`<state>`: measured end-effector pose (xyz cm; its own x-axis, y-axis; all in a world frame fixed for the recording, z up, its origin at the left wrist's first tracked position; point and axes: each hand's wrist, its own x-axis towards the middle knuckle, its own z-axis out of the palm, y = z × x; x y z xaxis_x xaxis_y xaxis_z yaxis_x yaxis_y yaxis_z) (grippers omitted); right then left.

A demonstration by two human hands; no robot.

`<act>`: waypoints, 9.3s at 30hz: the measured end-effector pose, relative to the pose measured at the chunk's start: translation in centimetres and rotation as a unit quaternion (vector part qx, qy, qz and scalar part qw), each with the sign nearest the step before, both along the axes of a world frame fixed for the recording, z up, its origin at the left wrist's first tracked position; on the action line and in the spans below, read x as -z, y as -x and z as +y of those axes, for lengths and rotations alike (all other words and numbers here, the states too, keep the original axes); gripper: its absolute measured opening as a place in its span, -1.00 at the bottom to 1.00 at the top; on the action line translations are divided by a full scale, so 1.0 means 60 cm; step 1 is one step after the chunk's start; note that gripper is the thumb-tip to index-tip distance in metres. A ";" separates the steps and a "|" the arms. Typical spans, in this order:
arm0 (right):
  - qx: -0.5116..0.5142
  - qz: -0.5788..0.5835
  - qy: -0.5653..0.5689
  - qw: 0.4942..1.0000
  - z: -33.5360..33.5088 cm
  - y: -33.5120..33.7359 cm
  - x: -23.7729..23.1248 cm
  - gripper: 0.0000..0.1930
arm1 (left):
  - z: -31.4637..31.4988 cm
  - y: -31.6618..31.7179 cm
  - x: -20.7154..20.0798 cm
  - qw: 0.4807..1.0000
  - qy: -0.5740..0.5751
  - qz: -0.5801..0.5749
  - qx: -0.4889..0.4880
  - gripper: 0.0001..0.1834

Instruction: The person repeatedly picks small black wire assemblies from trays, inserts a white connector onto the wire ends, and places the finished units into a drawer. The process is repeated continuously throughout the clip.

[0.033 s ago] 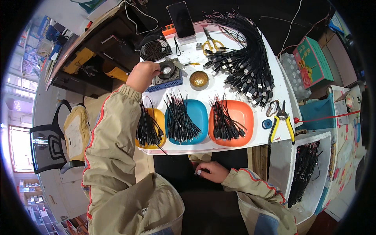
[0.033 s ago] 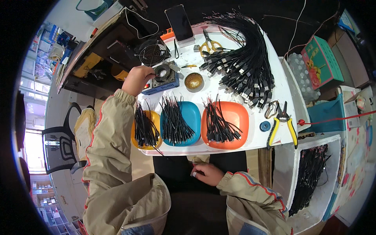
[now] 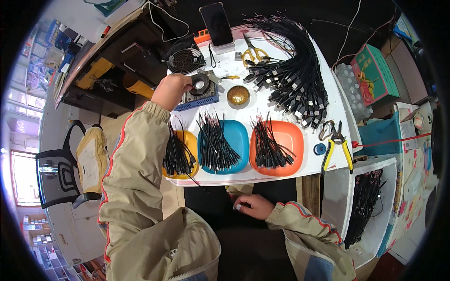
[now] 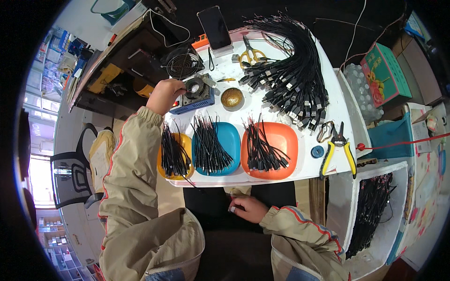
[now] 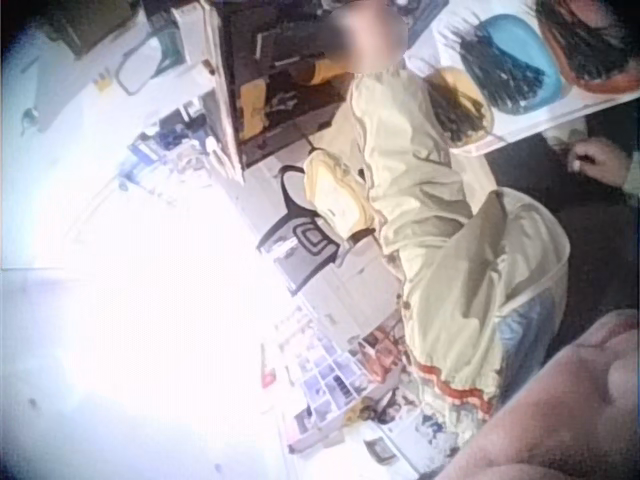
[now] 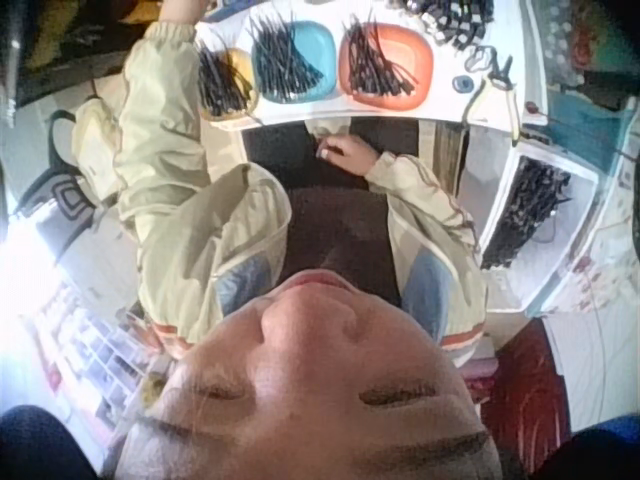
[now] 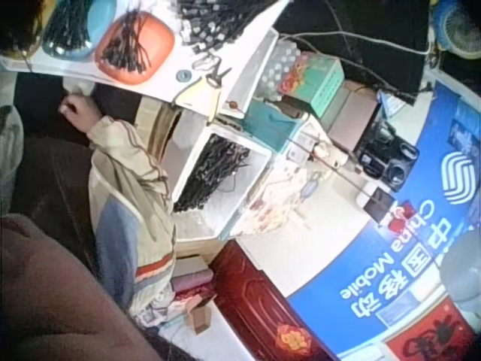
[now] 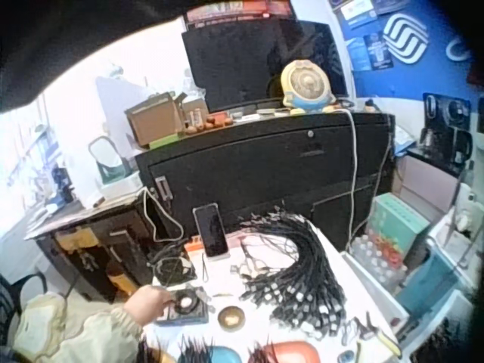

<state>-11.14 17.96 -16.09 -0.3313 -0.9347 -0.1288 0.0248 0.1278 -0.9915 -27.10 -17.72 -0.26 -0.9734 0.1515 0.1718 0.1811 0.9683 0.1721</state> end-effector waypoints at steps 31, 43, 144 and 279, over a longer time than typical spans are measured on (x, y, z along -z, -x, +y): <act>-0.013 -0.030 -0.012 0.999 -0.001 -0.002 0.006 -0.82 | 0.028 0.005 -0.021 0.997 -0.049 0.052 -0.022 -0.89; 0.178 0.179 0.107 0.962 -0.017 0.009 -0.187 -0.50 | 0.266 -0.310 -0.100 0.748 -0.651 0.127 -0.029 -0.92; 0.255 0.233 0.113 0.932 -0.020 -0.019 -0.319 -0.84 | 0.326 -0.434 -0.016 0.672 -0.738 0.009 -0.053 -0.83; 0.473 0.354 -0.334 0.734 0.016 0.555 -0.158 -0.60 | 0.318 -0.372 0.077 0.583 -0.796 -0.162 0.012 -0.87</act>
<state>-44.46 18.93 -6.58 -0.9967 -0.0494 0.0639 -0.0756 0.8496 -0.5220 -4.80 1.36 -4.85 -0.9948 0.0656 -0.0781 -0.0998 -0.4680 0.8781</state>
